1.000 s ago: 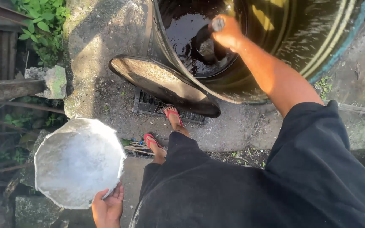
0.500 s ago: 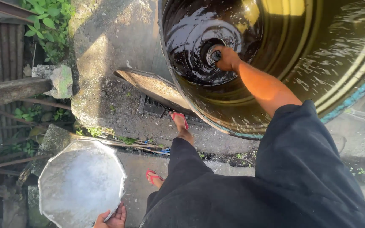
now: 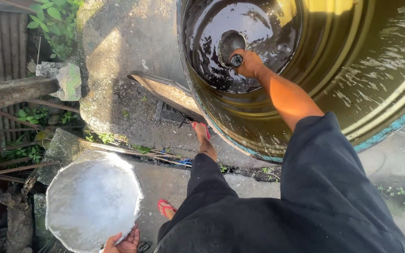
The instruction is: The person prepares the weaving area by carrying a bowl and using a ladle to pour liquid into a processing trough near wire mesh frames.
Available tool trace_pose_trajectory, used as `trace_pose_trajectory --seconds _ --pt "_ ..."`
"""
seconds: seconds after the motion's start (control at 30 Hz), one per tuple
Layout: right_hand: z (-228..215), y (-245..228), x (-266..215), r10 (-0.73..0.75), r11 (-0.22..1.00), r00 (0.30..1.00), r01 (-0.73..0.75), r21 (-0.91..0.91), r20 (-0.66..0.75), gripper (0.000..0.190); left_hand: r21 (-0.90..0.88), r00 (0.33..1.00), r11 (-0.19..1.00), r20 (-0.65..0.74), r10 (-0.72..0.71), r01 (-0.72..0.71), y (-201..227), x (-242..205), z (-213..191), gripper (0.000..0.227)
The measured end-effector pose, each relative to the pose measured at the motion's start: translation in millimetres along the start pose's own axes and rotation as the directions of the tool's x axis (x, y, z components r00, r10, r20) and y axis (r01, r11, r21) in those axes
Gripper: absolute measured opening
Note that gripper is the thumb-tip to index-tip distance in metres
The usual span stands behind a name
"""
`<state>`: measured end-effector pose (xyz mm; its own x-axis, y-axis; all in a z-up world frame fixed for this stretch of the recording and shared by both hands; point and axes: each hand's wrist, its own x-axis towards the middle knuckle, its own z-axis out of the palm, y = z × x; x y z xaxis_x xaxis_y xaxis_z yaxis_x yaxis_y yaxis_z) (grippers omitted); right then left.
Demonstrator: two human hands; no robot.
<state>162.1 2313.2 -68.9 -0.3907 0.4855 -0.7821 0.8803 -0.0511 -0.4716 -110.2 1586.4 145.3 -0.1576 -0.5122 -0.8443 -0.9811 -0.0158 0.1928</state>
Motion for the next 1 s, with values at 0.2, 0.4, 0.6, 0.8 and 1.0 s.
trace_pose_trajectory --seconds 0.2,0.4,0.6,0.8,1.0 --pt "16.7 15.9 35.5 -0.040 0.996 0.999 0.041 -0.074 0.020 0.052 -0.065 0.998 0.997 -0.042 -0.040 0.037 -5.4 11.1 -9.3 0.051" --pt "21.0 -9.0 36.3 -0.015 0.995 0.996 0.024 -0.096 0.091 0.052 -0.141 0.995 0.988 -0.073 -0.068 0.057 -6.0 22.0 -30.7 0.053" --pt "35.7 20.7 82.2 -0.238 0.945 0.965 0.256 -0.203 0.110 0.061 -0.193 0.979 0.962 -0.027 -0.203 0.194 -4.1 52.4 -50.8 0.061" --pt "45.8 33.4 85.0 -0.241 0.954 0.965 0.255 -0.156 0.102 0.057 -0.191 0.981 0.965 -0.036 -0.192 0.182 -1.4 51.1 -53.9 0.056" --pt "-10.7 -13.0 -9.4 -0.312 0.900 0.929 0.356 0.251 -0.197 0.034 -0.171 0.995 0.983 0.061 0.074 -0.063 27.4 -74.3 24.0 0.048"
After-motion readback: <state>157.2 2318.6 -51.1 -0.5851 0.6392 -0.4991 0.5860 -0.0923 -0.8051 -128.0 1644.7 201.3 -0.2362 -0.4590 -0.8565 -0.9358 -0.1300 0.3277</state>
